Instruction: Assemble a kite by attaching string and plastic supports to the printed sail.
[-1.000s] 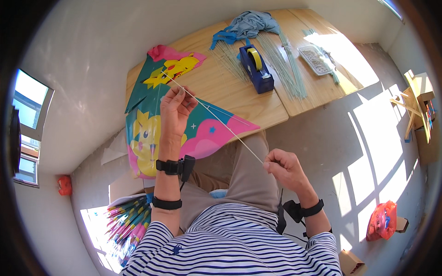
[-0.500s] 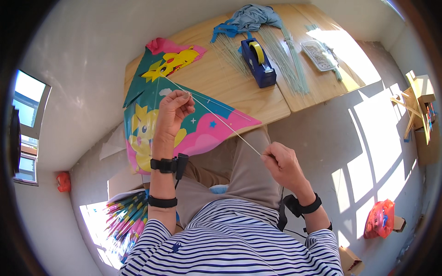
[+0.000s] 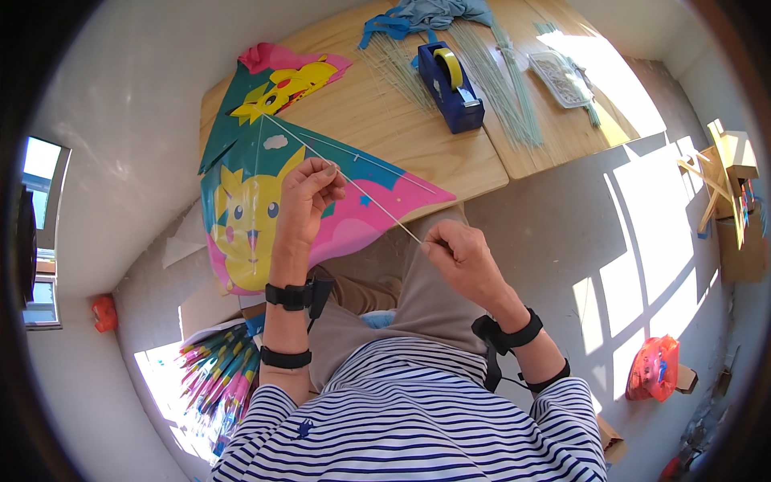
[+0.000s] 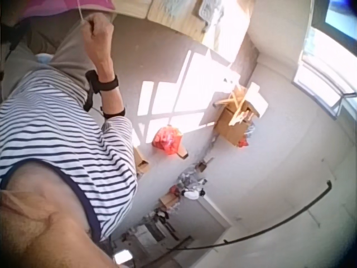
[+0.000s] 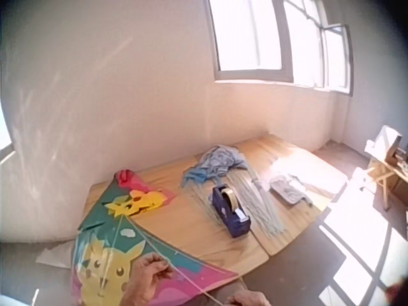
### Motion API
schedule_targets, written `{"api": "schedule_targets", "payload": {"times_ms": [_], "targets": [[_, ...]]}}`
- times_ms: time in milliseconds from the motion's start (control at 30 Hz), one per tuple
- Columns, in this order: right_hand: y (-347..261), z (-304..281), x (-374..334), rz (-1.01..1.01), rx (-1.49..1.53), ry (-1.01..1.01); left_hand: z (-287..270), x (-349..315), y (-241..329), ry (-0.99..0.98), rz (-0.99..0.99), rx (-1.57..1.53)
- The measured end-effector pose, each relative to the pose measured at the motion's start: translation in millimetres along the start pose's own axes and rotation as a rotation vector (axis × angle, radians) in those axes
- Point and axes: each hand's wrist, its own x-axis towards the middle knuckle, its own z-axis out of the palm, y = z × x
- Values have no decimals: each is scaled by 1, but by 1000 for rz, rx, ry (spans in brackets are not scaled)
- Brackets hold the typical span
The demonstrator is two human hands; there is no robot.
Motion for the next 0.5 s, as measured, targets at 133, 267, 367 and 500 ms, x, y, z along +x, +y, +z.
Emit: {"api": "schedule_targets", "payload": {"times_ms": [133,267,367,500], "targets": [[4,6,17,82,109,-135,-12,1,-8,71,14,-35],[29,5,70,69,25,-196,-40,-1,-7,211,65,-69],[68,24,132,-217,-273,-97,-59,-6,-6,252,64,-77],[124,63,225,-217,-386,-71,-63,-9,-2,243,13,-74]]}}
